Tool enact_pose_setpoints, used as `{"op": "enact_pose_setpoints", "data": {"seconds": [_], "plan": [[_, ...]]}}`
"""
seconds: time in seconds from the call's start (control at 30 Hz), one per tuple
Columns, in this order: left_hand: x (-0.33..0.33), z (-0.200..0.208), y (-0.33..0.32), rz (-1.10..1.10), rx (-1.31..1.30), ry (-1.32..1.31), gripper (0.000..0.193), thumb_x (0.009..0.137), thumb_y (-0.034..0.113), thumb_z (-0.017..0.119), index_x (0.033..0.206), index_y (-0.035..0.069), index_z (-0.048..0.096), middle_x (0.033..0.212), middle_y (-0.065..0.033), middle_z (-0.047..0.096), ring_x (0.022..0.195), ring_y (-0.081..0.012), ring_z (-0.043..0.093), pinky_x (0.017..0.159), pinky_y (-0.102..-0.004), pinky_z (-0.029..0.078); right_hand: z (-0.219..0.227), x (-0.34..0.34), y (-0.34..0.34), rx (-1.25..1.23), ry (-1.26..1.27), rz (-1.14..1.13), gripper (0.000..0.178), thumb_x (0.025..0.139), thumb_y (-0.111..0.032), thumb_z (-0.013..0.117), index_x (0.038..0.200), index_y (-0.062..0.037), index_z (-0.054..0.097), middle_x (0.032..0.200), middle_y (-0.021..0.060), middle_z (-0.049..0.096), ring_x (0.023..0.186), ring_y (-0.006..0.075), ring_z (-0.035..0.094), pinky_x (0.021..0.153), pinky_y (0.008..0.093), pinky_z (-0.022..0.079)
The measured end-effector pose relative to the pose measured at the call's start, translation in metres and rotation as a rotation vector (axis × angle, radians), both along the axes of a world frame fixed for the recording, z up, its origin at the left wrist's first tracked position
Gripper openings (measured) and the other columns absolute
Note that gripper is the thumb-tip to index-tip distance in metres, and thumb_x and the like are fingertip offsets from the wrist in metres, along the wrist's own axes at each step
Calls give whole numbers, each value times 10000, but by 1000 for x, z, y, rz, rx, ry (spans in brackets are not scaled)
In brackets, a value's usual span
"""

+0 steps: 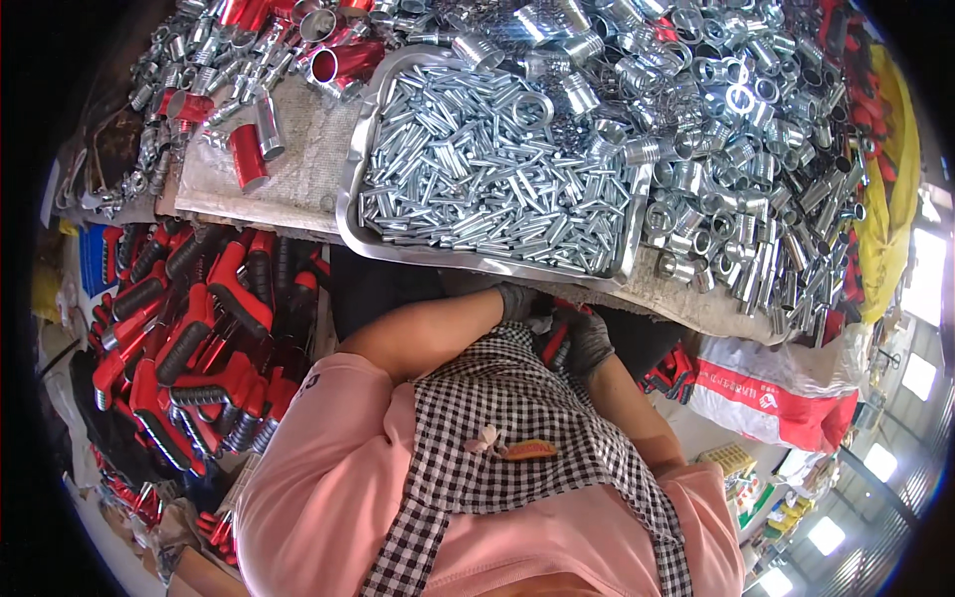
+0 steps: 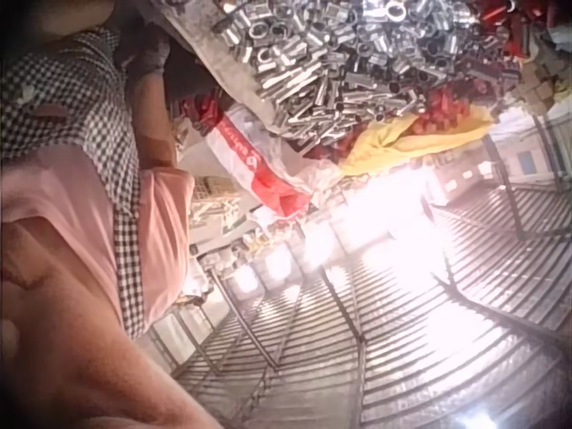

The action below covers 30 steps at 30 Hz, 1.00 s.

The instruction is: Assembling metal pipe fittings with red handles at a manual workstation on a production floor.

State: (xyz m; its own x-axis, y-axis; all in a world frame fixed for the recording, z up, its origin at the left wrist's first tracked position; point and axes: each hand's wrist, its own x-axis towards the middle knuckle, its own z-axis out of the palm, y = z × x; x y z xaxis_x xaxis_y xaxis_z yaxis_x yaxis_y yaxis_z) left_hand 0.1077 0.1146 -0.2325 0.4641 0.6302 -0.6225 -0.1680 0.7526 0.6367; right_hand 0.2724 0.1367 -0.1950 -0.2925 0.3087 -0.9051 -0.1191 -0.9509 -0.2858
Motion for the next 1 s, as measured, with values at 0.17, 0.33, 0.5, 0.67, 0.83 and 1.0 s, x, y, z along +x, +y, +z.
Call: {"op": "enact_pose_setpoints", "data": {"seconds": [0.17,0.33,0.5,0.67,0.83,1.0], "plan": [[-1,27,11,-151,219,265,359,936,283,455,1154,41,606,1117,-107,634,959,-198,624,893,-308,471,2,-37,48,566,-166,458,429,786,-184,693,1165,-37,556,975,86,656,859,254,628,772,344,522],[-22,61,8,-362,487,558,383,935,309,452,1118,22,626,1098,-104,641,945,-192,629,887,-304,475,-11,-83,62,1193,-397,900,473,766,-200,706,1182,-36,553,1012,91,660,890,255,629,793,324,514],[-38,111,-20,-574,866,892,414,934,335,449,1083,3,646,1078,-102,647,932,-186,635,881,-300,480,0,-53,44,1359,-460,906,475,763,-206,705,1182,-39,555,1019,95,660,900,255,628,801,323,511],[-35,-149,-32,-571,403,871,541,849,524,494,1213,144,620,1336,-123,522,1269,-291,432,1072,-383,300,19,-90,49,1486,-354,1079,478,761,-211,705,1182,-42,557,1027,100,659,910,255,627,809,322,508],[-29,-118,-14,-613,398,771,493,851,481,502,1180,136,629,1297,-123,543,1218,-286,464,1038,-380,332,23,-73,55,1475,-397,1198,480,758,-216,705,1183,-46,559,1035,104,659,921,255,627,817,320,505],[-9,-64,2,-575,304,629,433,854,427,512,1139,126,639,1248,-123,568,1154,-280,503,996,-377,372,36,-73,68,1432,-349,1402,483,756,-222,704,1183,-49,561,1042,109,658,931,255,626,826,319,502]]}}
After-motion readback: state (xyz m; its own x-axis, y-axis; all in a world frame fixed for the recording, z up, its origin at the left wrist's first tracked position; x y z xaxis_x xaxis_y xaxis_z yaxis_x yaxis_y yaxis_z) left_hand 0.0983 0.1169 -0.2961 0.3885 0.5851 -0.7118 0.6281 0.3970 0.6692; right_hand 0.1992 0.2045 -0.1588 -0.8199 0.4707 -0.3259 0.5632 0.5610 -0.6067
